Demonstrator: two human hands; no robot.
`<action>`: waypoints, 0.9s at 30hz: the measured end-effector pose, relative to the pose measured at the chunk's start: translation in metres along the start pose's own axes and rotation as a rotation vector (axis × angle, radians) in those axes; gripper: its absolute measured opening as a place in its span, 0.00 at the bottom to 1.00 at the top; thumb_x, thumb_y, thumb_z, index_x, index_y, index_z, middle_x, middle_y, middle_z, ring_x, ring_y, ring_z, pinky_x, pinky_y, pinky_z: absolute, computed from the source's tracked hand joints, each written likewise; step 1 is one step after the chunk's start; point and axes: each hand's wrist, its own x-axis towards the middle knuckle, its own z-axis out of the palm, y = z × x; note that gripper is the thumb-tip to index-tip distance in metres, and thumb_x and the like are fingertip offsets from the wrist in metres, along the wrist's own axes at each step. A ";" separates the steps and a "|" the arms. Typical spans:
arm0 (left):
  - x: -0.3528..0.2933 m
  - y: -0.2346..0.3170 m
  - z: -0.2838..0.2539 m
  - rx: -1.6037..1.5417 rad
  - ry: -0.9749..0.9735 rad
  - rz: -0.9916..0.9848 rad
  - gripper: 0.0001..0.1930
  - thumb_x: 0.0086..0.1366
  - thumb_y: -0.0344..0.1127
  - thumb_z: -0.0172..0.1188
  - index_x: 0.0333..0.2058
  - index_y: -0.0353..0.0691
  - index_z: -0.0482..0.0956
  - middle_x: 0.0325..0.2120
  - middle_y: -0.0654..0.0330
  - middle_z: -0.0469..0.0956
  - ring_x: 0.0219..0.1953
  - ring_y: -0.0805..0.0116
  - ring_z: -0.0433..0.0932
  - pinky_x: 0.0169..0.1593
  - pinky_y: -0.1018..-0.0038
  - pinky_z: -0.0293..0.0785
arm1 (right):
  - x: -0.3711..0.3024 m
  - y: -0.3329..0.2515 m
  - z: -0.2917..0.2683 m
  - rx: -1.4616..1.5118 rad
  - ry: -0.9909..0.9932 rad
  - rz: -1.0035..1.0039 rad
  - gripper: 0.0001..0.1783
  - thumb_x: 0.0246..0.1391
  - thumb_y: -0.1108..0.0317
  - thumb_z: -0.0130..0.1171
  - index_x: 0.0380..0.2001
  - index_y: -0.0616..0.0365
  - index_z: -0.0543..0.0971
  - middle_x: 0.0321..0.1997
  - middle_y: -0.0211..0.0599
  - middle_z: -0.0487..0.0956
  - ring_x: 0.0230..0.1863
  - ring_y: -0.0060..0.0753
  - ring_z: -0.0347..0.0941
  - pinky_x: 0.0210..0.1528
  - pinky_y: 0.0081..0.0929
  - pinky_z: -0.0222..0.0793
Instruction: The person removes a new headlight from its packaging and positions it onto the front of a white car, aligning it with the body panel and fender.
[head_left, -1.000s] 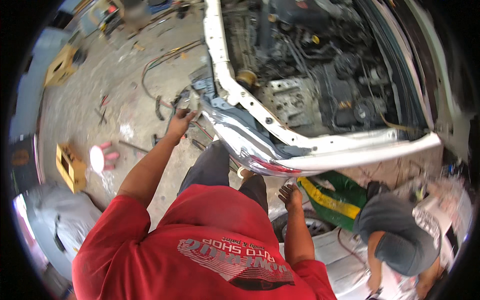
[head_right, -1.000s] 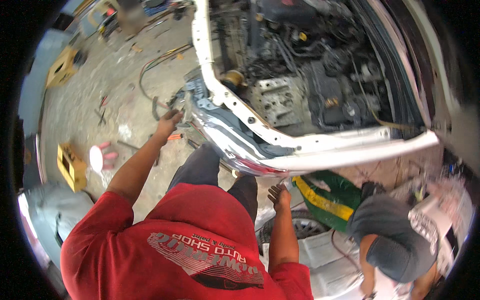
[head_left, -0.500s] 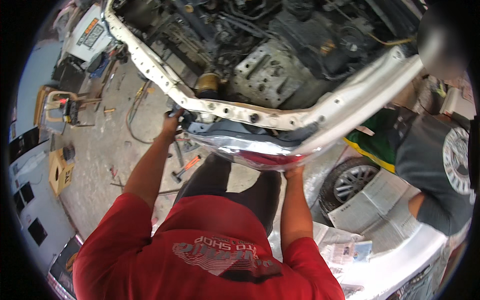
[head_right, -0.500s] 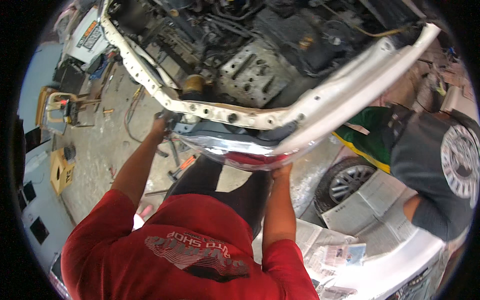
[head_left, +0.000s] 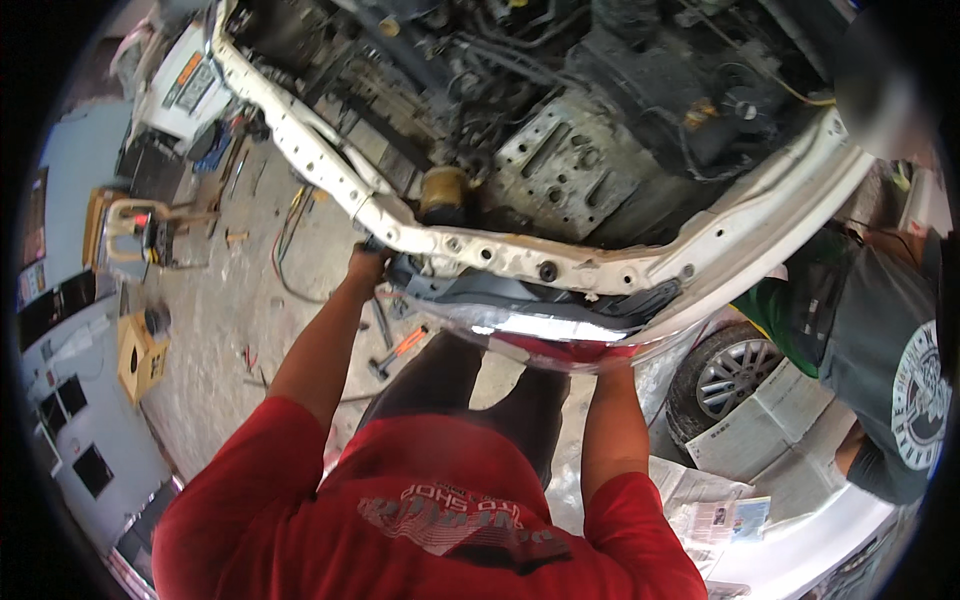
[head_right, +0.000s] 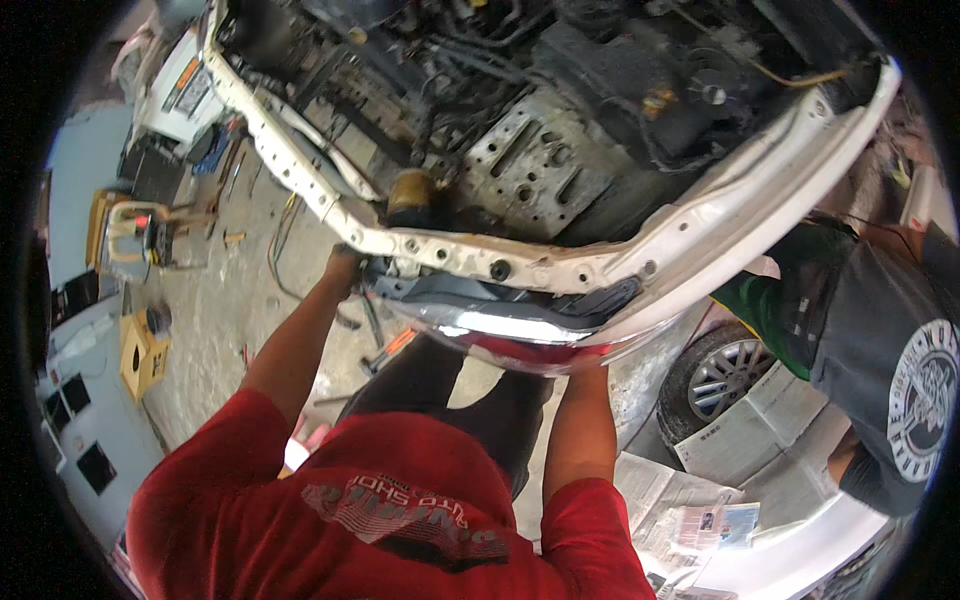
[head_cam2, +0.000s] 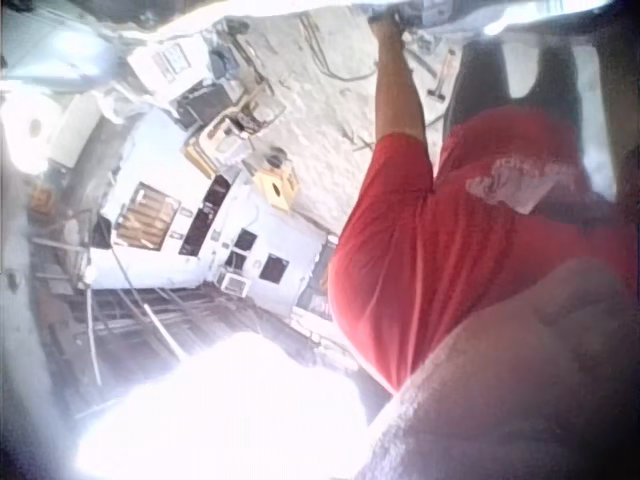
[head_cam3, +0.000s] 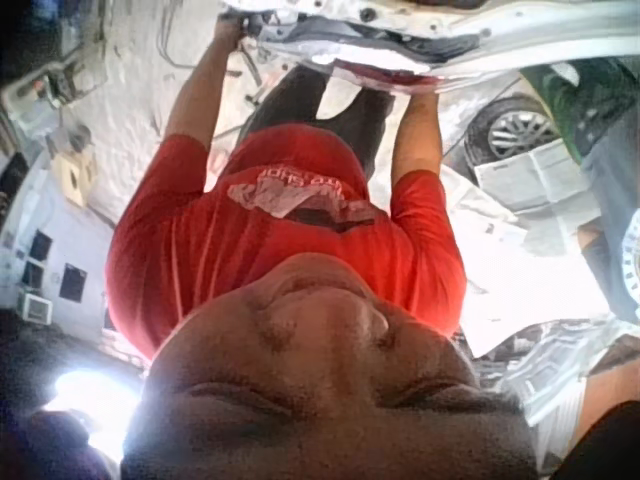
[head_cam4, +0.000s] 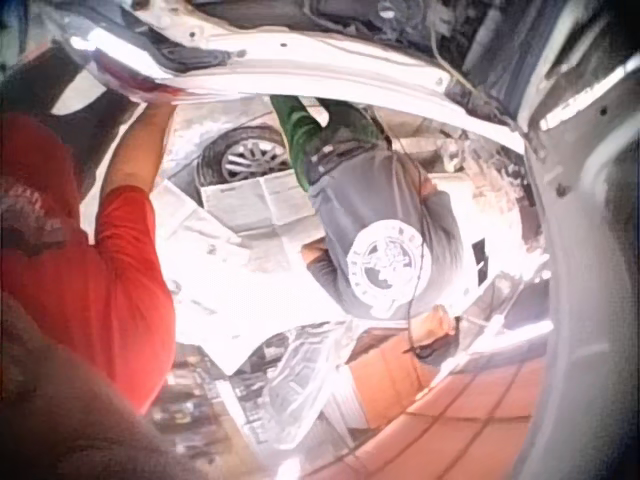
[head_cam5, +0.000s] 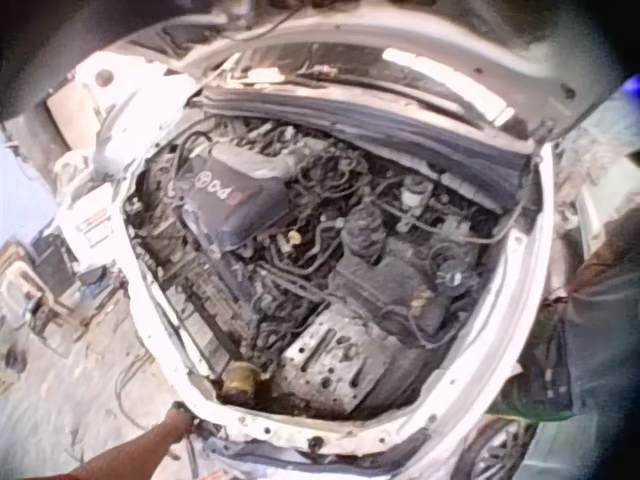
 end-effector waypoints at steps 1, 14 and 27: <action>0.013 -0.010 -0.009 -0.018 -0.041 0.053 0.33 0.53 0.38 0.74 0.55 0.33 0.68 0.44 0.50 0.77 0.35 0.59 0.79 0.31 0.67 0.80 | 0.001 0.002 0.003 0.007 -0.005 0.003 0.30 0.64 0.42 0.47 0.60 0.51 0.72 0.59 0.41 0.76 0.59 0.47 0.70 0.60 0.57 0.67; -0.006 0.007 -0.006 0.023 -0.087 -0.038 0.25 0.59 0.39 0.67 0.53 0.50 0.68 0.43 0.62 0.78 0.39 0.62 0.79 0.39 0.67 0.80 | 0.042 0.006 0.025 0.130 -0.041 -0.019 0.27 0.65 0.45 0.47 0.55 0.52 0.76 0.53 0.40 0.79 0.52 0.45 0.74 0.56 0.50 0.71; -0.189 0.069 -0.021 1.056 -0.253 0.769 0.28 0.56 0.43 0.73 0.49 0.30 0.76 0.42 0.45 0.82 0.36 0.52 0.84 0.39 0.63 0.81 | 0.026 0.000 0.052 0.179 -0.021 -0.013 0.26 0.66 0.46 0.45 0.53 0.53 0.78 0.50 0.40 0.82 0.49 0.43 0.77 0.54 0.44 0.74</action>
